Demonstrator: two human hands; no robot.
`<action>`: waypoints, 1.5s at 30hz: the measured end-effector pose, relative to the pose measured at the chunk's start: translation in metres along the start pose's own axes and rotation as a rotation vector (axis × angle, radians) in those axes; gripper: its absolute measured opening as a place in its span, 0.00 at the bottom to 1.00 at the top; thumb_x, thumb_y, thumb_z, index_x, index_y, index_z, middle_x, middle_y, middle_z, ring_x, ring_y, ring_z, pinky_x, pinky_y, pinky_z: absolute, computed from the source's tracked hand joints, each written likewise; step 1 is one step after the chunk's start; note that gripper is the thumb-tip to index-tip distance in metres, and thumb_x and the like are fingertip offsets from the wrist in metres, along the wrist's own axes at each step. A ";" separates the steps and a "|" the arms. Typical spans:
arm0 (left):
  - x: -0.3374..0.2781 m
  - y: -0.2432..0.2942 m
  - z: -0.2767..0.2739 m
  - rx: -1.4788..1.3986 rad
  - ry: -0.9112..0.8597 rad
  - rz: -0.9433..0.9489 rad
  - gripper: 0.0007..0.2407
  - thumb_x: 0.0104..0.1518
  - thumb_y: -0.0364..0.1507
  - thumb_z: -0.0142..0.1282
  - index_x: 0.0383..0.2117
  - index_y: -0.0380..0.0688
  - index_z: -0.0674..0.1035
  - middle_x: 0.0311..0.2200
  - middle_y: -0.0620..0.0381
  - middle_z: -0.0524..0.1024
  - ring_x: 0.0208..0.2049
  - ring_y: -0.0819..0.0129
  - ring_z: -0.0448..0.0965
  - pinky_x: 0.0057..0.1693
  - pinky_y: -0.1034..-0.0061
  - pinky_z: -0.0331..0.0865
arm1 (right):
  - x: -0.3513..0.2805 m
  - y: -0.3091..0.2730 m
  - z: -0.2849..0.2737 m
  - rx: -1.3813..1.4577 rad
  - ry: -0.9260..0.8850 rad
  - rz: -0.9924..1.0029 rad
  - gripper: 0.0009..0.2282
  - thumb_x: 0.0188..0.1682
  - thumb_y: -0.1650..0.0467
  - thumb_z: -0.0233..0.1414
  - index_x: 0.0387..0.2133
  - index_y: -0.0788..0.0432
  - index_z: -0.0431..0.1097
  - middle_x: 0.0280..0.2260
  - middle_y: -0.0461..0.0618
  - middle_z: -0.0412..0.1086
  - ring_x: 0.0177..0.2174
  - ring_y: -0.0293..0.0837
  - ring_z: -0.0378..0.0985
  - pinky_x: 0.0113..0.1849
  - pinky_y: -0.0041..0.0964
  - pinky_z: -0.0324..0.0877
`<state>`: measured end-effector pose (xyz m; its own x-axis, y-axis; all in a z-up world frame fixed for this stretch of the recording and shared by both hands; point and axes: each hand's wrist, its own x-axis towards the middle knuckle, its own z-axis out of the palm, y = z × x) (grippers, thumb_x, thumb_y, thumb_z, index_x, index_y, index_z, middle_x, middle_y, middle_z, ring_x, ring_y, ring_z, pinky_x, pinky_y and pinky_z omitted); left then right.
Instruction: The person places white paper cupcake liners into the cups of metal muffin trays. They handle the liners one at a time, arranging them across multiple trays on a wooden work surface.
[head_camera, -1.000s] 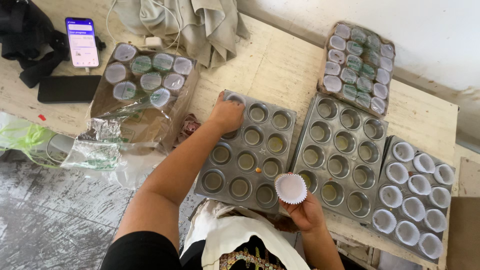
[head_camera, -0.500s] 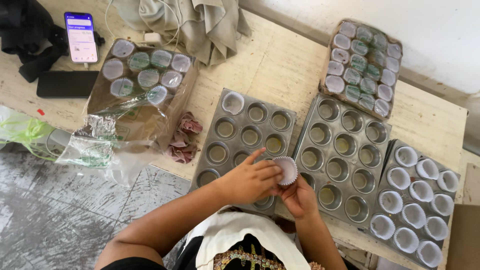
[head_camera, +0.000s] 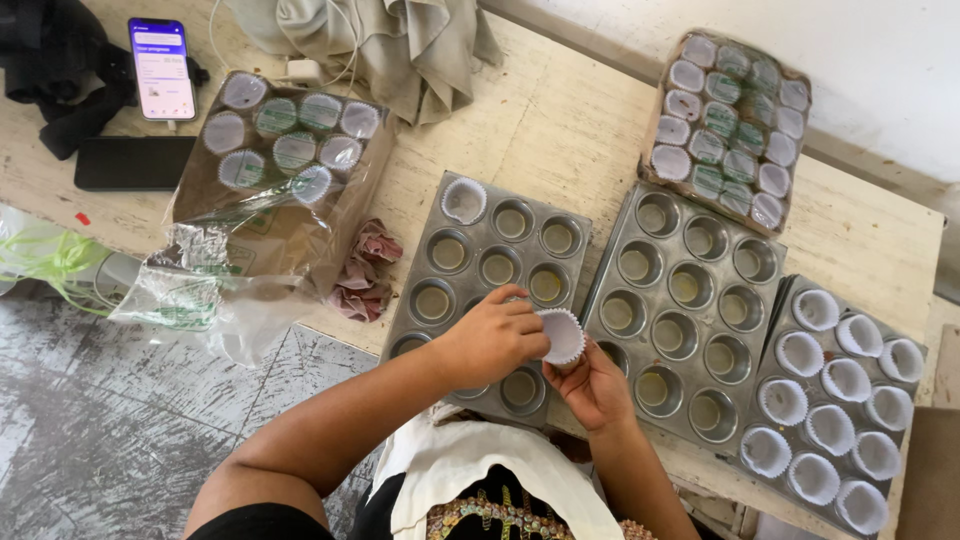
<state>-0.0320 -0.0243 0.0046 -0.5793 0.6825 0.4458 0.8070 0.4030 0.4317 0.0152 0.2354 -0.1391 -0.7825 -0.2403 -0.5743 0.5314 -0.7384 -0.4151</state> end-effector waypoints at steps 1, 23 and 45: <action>0.004 0.000 -0.003 -0.034 -0.007 -0.002 0.04 0.51 0.30 0.63 0.27 0.52 0.78 0.30 0.62 0.75 0.41 0.65 0.78 0.67 0.58 0.62 | -0.002 -0.002 -0.001 0.003 0.015 -0.005 0.12 0.61 0.64 0.44 0.48 0.59 0.69 0.44 0.50 0.75 0.42 0.47 0.79 0.45 0.51 0.76; 0.043 -0.166 0.090 0.434 -0.412 -0.459 0.19 0.64 0.44 0.45 0.43 0.43 0.82 0.46 0.49 0.79 0.54 0.54 0.76 0.71 0.42 0.45 | -0.026 -0.003 -0.029 0.101 0.063 -0.071 0.14 0.60 0.63 0.43 0.51 0.57 0.68 0.49 0.50 0.74 0.45 0.49 0.78 0.46 0.52 0.74; 0.033 0.003 0.026 -0.246 -0.072 0.018 0.05 0.50 0.28 0.64 0.32 0.49 0.83 0.32 0.59 0.77 0.42 0.60 0.78 0.60 0.63 0.65 | -0.025 -0.012 -0.006 0.038 0.085 -0.073 0.14 0.60 0.64 0.40 0.50 0.59 0.67 0.45 0.51 0.75 0.43 0.47 0.78 0.45 0.49 0.75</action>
<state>-0.0459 0.0150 0.0007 -0.5485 0.7330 0.4022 0.7598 0.2361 0.6058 0.0302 0.2541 -0.1234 -0.7876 -0.1321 -0.6019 0.4604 -0.7755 -0.4321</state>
